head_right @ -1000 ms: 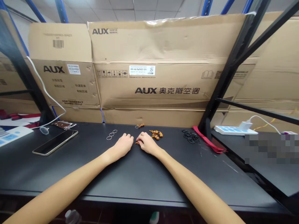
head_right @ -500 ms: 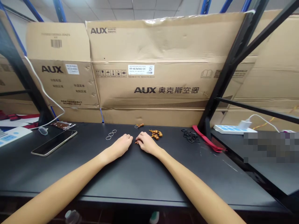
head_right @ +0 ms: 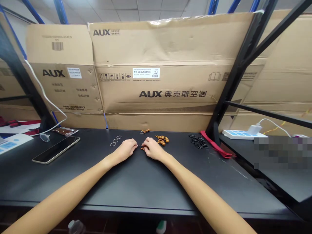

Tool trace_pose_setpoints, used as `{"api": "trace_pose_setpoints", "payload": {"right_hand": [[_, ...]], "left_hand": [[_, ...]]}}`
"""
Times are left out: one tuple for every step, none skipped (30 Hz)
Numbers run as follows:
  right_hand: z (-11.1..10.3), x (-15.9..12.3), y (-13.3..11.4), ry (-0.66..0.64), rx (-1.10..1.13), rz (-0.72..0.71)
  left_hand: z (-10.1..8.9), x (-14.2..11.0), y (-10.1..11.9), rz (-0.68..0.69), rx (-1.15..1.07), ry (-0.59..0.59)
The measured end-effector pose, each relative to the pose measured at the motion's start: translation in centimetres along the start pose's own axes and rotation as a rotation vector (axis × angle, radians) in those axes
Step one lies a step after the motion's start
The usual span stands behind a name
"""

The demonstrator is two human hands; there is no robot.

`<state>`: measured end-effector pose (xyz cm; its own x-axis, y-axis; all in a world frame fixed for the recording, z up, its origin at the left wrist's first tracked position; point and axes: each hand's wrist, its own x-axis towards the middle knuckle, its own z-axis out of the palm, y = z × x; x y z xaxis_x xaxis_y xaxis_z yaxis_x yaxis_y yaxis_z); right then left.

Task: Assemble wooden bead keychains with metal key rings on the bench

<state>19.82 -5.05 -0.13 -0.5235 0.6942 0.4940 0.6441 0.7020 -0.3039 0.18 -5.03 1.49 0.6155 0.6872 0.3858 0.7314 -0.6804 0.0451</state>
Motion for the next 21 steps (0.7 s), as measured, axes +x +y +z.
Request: {"api": "trace_pose_setpoints", "payload": {"right_hand": [[0.0, 0.0, 0.0, 0.003, -0.004, -0.007], [-0.1, 0.0, 0.0, 0.005, -0.019, -0.012], [-0.2, 0.0, 0.0, 0.005, -0.044, -0.016], [-0.4, 0.0, -0.1, 0.003, -0.080, -0.020], [-0.5, 0.0, -0.2, 0.000, -0.120, -0.023], [-0.6, 0.0, -0.3, -0.002, -0.156, -0.025], [-0.7, 0.1, -0.4, -0.003, -0.184, -0.026], [-0.8, 0.1, -0.4, -0.004, -0.196, -0.026], [-0.7, 0.1, -0.4, 0.001, -0.192, -0.022], [-0.7, 0.1, -0.4, 0.016, -0.170, -0.013], [-0.6, 0.1, -0.4, 0.039, -0.131, 0.004], [-0.4, 0.1, -0.3, 0.066, -0.077, 0.032], [-0.3, 0.2, -0.3, 0.090, -0.007, 0.070], [-0.2, 0.2, -0.2, 0.105, 0.074, 0.114], [-0.1, 0.3, -0.2, 0.113, 0.155, 0.158], [0.0, 0.4, -0.1, 0.113, 0.228, 0.197], [0.1, 0.4, -0.1, 0.111, 0.291, 0.230], [0.2, 0.5, -0.1, 0.108, 0.342, 0.257], [0.3, 0.5, 0.0, 0.104, 0.383, 0.278], [0.3, 0.6, 0.1, 0.102, 0.416, 0.295], [0.4, 0.7, 0.1, 0.099, 0.448, 0.310]], "left_hand": [[-0.1, 0.0, 0.2, -0.005, -0.021, 0.008], [-0.2, 0.1, 0.3, -0.011, -0.037, 0.016], [-0.3, 0.1, 0.4, -0.014, -0.048, 0.021], [-0.3, 0.1, 0.5, -0.017, -0.054, 0.025], [-0.4, 0.1, 0.5, -0.020, -0.059, 0.028], [-0.4, 0.1, 0.5, -0.024, -0.064, 0.032], [-0.4, 0.1, 0.6, -0.029, -0.072, 0.037], [-0.4, 0.1, 0.6, -0.034, -0.085, 0.042], [-0.5, 0.1, 0.6, -0.041, -0.103, 0.050], [-0.5, 0.1, 0.7, -0.050, -0.127, 0.058], [-0.6, 0.1, 0.7, -0.062, -0.155, 0.066], [-0.7, 0.1, 0.8, -0.078, -0.185, 0.074], [-0.8, 0.1, 0.8, -0.097, -0.215, 0.082], [-0.9, 0.1, 0.8, -0.117, -0.245, 0.087], [-1.0, 0.1, 0.8, -0.136, -0.273, 0.089], [-1.0, 0.1, 0.8, -0.152, -0.300, 0.087], [-1.1, 0.1, 0.8, -0.166, -0.324, 0.085], [-1.1, 0.2, 0.8, -0.177, -0.346, 0.080], [-1.2, 0.2, 0.8, -0.187, -0.367, 0.073], [-1.2, 0.2, 0.7, -0.197, -0.386, 0.067], [-1.3, 0.2, 0.7, -0.205, -0.404, 0.060]]}}
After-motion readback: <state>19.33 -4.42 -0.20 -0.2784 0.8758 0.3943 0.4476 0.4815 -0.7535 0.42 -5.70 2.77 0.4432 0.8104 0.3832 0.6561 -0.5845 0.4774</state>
